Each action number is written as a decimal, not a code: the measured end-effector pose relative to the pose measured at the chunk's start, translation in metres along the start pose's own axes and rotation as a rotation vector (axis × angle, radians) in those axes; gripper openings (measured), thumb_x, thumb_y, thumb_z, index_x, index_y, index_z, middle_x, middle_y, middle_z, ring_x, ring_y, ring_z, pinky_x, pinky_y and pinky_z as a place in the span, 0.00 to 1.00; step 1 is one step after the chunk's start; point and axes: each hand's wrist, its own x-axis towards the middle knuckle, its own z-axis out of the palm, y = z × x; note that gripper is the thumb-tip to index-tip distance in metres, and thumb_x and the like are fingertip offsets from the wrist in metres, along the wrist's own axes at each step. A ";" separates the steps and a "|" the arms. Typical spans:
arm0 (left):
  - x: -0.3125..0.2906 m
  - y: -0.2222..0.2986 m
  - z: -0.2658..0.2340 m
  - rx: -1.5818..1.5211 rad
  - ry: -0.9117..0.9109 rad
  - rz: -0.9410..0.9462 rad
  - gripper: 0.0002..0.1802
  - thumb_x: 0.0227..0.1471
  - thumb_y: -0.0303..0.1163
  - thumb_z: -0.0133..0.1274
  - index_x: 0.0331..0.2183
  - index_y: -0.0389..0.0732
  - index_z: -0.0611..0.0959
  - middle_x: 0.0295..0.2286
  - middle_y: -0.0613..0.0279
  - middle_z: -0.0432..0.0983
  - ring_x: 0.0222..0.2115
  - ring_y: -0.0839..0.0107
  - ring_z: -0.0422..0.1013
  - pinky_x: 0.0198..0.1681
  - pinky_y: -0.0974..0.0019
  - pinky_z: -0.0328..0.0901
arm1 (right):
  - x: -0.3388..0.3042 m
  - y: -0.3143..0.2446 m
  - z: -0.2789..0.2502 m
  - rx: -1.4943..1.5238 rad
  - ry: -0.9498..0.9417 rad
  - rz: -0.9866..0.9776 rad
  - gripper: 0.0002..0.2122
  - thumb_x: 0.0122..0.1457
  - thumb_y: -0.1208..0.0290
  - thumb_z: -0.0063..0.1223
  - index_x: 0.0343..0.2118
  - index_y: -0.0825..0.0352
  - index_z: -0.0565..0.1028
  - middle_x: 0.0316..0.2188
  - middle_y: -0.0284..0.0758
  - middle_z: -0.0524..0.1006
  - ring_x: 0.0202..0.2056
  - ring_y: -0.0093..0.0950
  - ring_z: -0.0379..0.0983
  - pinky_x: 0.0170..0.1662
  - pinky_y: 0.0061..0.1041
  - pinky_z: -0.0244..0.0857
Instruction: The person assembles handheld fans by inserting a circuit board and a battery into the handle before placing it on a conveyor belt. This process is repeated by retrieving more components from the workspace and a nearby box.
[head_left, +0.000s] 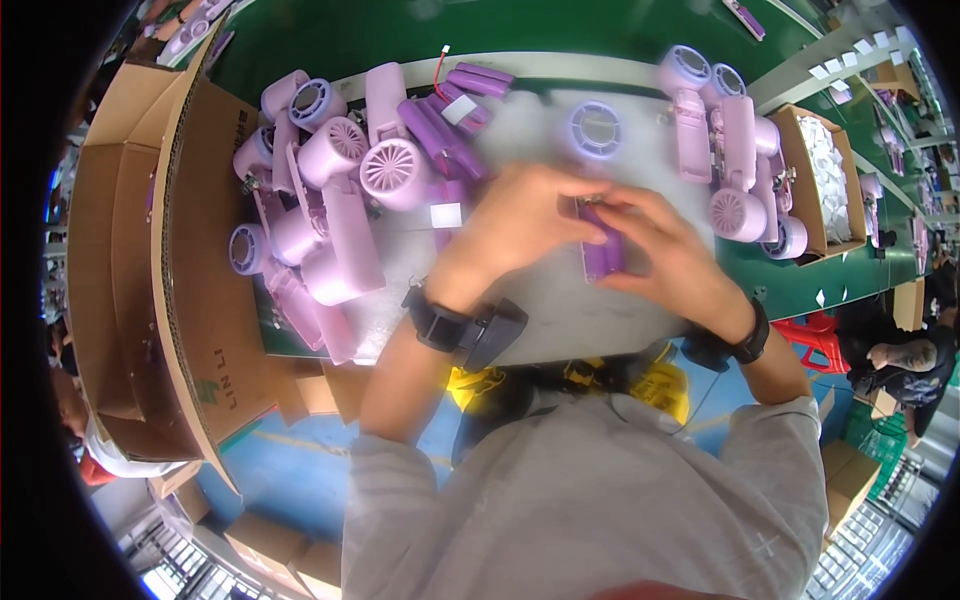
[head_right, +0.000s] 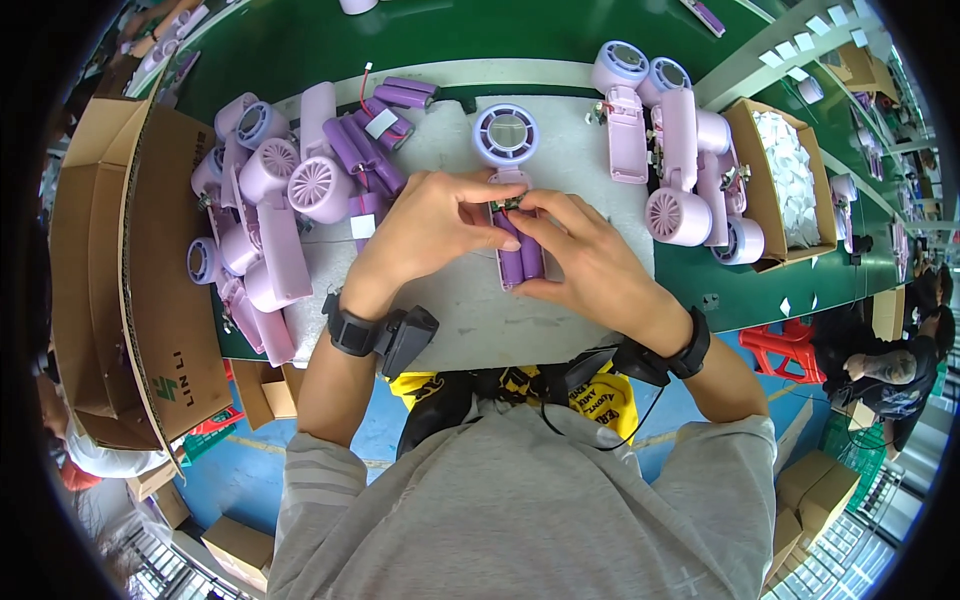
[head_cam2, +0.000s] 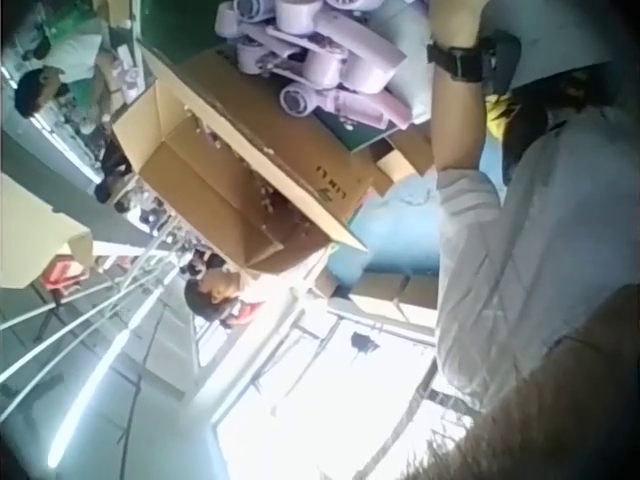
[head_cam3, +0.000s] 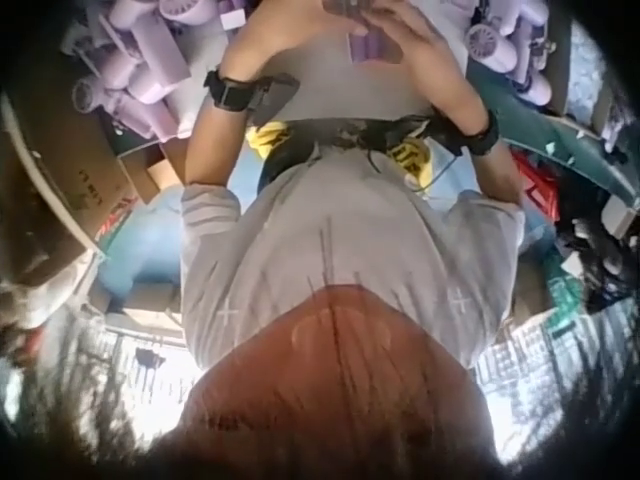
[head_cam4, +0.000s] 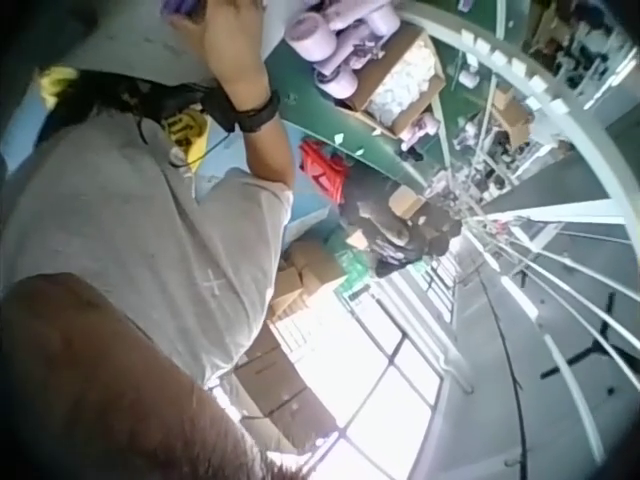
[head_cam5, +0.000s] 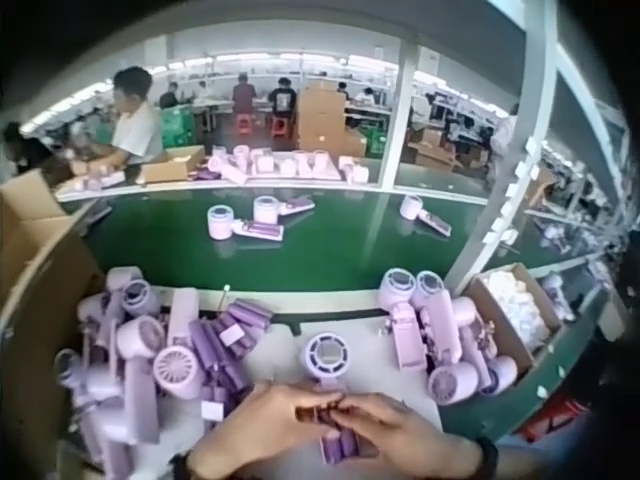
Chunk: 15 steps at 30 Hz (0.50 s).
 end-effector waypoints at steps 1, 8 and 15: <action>0.000 -0.002 0.002 -0.006 0.022 0.042 0.27 0.38 0.27 0.69 0.45 0.44 0.84 0.30 0.56 0.81 0.24 0.71 0.75 0.31 0.68 0.69 | -0.001 -0.002 0.001 -0.031 0.012 0.008 0.34 0.37 0.75 0.73 0.52 0.68 0.72 0.54 0.40 0.65 0.54 0.40 0.67 0.55 0.34 0.66; 0.005 -0.006 0.014 0.001 0.332 0.233 0.18 0.42 0.25 0.66 0.40 0.38 0.84 0.31 0.54 0.81 0.24 0.70 0.76 0.30 0.68 0.70 | 0.020 0.003 0.004 -0.076 0.121 0.072 0.31 0.40 0.73 0.70 0.51 0.70 0.71 0.49 0.40 0.70 0.43 0.44 0.74 0.45 0.36 0.71; 0.008 0.007 0.019 -0.148 0.543 0.238 0.10 0.49 0.31 0.64 0.27 0.35 0.81 0.19 0.56 0.77 0.15 0.71 0.70 0.20 0.70 0.65 | 0.122 0.029 -0.023 -0.367 0.385 0.141 0.22 0.50 0.72 0.62 0.49 0.69 0.73 0.47 0.47 0.73 0.45 0.44 0.74 0.46 0.37 0.69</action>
